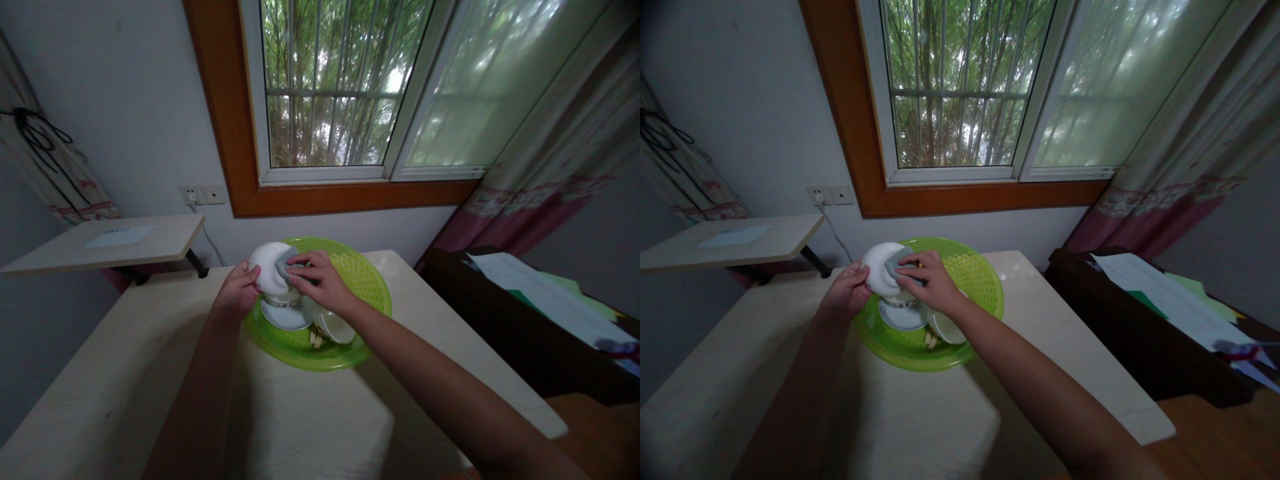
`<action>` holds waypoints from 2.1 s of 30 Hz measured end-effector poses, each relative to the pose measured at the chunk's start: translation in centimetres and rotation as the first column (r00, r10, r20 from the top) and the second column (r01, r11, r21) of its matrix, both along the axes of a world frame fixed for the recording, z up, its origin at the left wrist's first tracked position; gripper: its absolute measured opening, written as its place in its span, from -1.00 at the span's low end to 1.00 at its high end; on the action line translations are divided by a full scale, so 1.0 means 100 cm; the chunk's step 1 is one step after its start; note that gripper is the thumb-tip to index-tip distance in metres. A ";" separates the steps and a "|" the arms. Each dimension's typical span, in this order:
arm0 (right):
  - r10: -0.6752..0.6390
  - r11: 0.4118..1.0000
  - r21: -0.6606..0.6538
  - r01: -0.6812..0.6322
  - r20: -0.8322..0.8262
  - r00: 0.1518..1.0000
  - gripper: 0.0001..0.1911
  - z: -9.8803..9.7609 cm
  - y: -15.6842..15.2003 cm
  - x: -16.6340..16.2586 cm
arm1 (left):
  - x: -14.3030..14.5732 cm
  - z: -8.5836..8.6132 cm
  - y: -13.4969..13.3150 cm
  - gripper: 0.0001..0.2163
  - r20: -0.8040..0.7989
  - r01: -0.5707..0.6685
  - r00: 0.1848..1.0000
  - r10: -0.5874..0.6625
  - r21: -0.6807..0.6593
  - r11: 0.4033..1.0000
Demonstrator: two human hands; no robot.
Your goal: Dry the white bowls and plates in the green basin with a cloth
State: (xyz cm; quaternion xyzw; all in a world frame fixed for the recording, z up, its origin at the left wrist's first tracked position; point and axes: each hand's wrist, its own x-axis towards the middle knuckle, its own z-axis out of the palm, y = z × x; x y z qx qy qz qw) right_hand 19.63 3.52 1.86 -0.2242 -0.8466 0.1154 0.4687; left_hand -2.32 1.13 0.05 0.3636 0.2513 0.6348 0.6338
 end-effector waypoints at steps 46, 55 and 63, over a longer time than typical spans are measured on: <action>-0.195 0.972 0.182 0.149 0.269 0.943 -0.58 0.007 -0.012 0.003 | -0.002 -0.001 -0.003 -0.62 -0.021 0.048 0.999 -0.048 0.015 0.999; -0.313 0.943 0.160 0.290 0.141 0.939 -0.68 0.001 -0.003 0.004 | -0.001 0.000 -0.001 -0.63 0.001 -0.049 0.999 0.049 0.019 0.999; -0.073 0.977 0.213 0.010 0.289 0.955 -0.64 0.006 -0.011 0.006 | -0.002 -0.001 0.000 -0.69 -0.011 -0.001 1.000 0.002 0.021 1.000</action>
